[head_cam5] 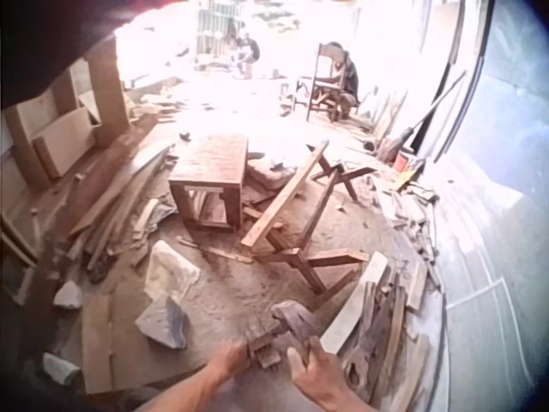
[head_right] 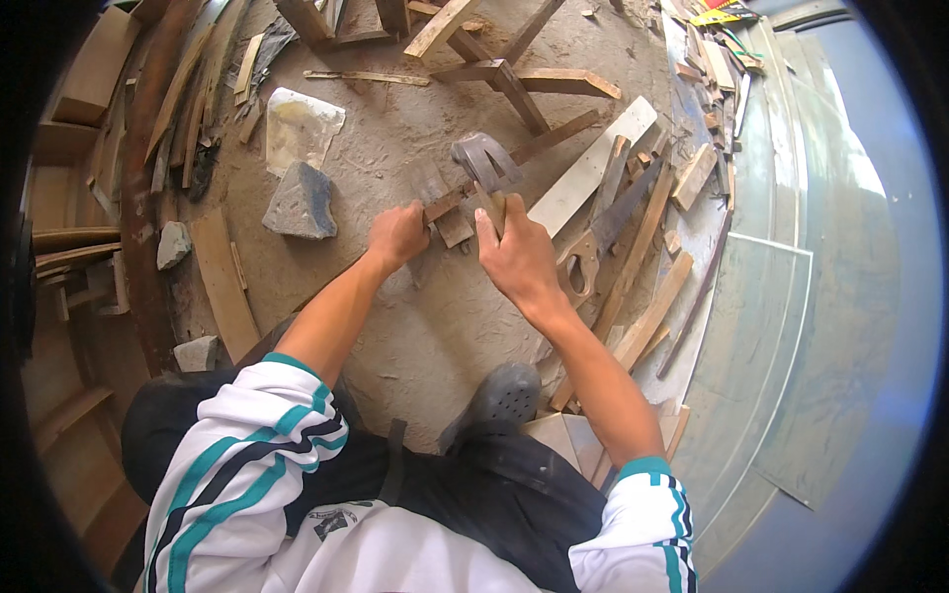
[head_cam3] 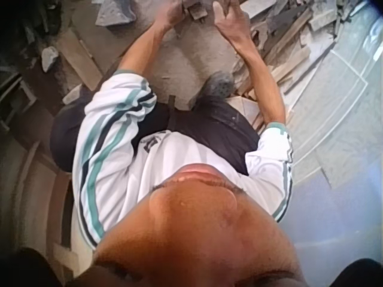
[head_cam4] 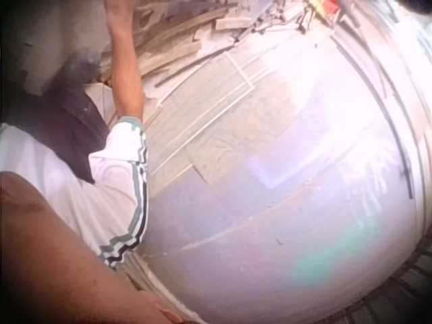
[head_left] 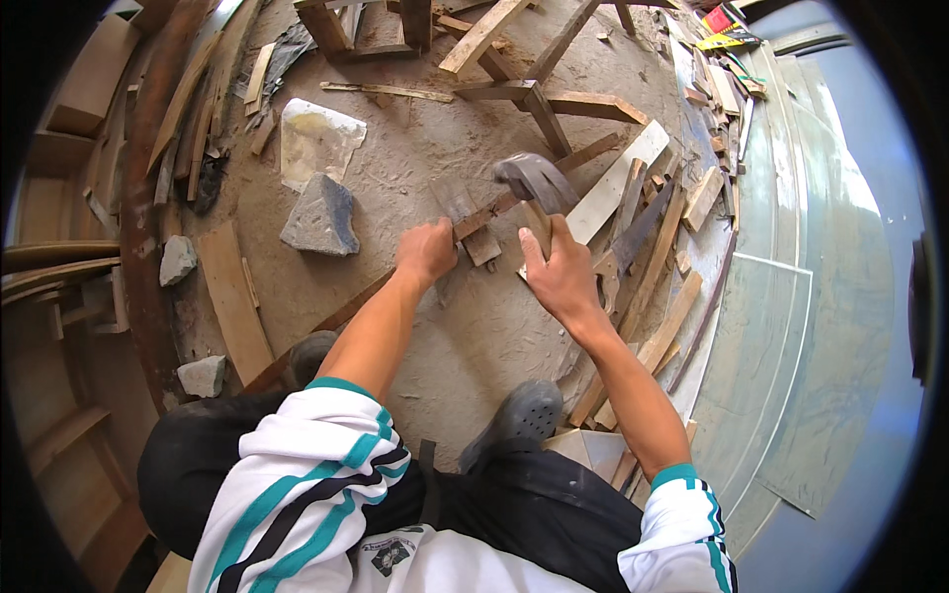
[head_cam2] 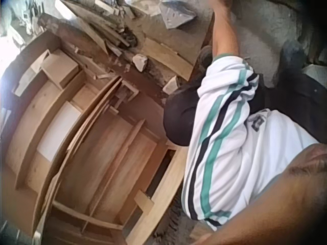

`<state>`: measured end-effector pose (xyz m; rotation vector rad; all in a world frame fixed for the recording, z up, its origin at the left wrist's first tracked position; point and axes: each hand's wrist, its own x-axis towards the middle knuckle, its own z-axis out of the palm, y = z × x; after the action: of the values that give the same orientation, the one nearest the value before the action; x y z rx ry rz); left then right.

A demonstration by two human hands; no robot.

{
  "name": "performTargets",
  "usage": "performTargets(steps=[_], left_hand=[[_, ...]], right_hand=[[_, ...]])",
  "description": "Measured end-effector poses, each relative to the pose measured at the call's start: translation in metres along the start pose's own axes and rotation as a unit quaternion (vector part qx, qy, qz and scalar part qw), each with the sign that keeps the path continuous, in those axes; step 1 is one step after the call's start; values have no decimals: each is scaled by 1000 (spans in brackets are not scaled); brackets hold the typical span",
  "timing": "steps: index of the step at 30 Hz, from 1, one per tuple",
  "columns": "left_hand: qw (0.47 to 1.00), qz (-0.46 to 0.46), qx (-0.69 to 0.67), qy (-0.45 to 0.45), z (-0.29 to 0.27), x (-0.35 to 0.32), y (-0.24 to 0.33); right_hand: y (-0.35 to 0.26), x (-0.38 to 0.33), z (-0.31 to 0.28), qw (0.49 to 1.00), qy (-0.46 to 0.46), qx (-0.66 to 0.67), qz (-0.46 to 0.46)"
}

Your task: The person sits on the floor and repeatedly strikes a long wooden strip with a hammer to break it into smaller pieces. The person repositions the wood and continues hammering until it fragments.

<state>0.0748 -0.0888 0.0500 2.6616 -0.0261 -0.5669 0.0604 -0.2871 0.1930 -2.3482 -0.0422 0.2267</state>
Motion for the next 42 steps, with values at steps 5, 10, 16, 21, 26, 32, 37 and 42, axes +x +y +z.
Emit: performTargets(steps=[5, 10, 16, 21, 26, 32, 37, 42], left_hand=[[1000, 2, 0, 0, 1, 1, 2], [1000, 1, 3, 4, -5, 1, 5], [1000, -9, 6, -6, -2, 2, 3], [1000, 13, 0, 1, -7, 2, 8], [1000, -2, 2, 5, -2, 0, 0], [1000, 4, -6, -5, -3, 0, 11], [1000, 18, -2, 10, -2, -2, 0], [999, 43, 0, 10, 0, 2, 5]], right_hand=[[24, -4, 14, 997, -35, -57, 32], [15, 6, 1, 992, -69, -103, 33], [3, -2, 11, 997, 40, 33, -48], [58, 2, 25, 995, -21, -89, 40], [12, -9, 13, 998, 62, 33, 7], [70, -8, 45, 995, -25, -95, 20], [28, -7, 26, 999, 35, -20, 20], [50, -11, 39, 997, 6, -18, 68]])
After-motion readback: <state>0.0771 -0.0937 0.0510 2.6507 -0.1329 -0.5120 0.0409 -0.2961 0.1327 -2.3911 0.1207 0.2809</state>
